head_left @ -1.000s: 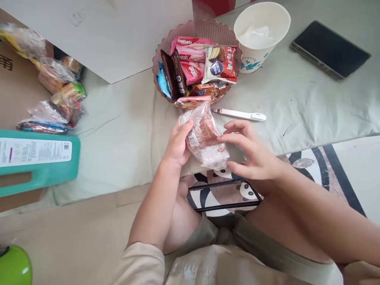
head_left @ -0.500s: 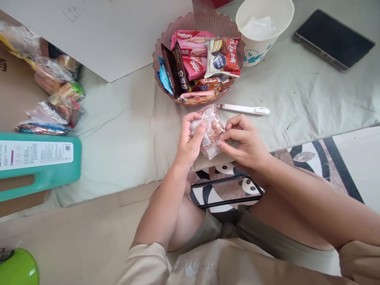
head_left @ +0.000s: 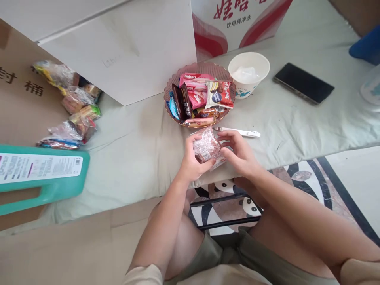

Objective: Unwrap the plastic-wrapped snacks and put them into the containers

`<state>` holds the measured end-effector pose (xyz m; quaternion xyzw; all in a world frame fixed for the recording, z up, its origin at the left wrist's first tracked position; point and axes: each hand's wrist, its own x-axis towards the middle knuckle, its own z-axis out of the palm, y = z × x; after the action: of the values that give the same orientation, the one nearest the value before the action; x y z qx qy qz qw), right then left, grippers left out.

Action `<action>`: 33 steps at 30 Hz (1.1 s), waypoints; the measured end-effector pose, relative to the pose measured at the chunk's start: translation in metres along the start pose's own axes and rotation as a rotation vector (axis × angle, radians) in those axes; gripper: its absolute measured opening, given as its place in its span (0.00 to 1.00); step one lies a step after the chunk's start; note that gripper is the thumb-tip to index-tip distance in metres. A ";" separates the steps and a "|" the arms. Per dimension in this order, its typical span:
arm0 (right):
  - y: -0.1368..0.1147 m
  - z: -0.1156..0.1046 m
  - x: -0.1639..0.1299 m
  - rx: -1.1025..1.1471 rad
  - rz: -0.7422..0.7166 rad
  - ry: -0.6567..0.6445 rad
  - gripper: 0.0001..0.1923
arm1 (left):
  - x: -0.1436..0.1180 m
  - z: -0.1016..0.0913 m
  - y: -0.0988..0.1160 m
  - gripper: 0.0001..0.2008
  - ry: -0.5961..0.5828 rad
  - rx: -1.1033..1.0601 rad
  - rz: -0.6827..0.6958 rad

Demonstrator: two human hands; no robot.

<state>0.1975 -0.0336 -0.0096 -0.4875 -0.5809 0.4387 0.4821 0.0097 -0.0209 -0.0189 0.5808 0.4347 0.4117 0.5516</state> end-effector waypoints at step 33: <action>-0.040 -0.026 -0.016 0.209 0.600 -0.036 0.12 | -0.001 -0.006 -0.006 0.20 0.085 0.278 0.138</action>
<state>0.2181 -0.0538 0.0312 -0.5770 -0.3716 0.6271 0.3684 0.0032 -0.0204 -0.0248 0.6622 0.4694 0.4088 0.4172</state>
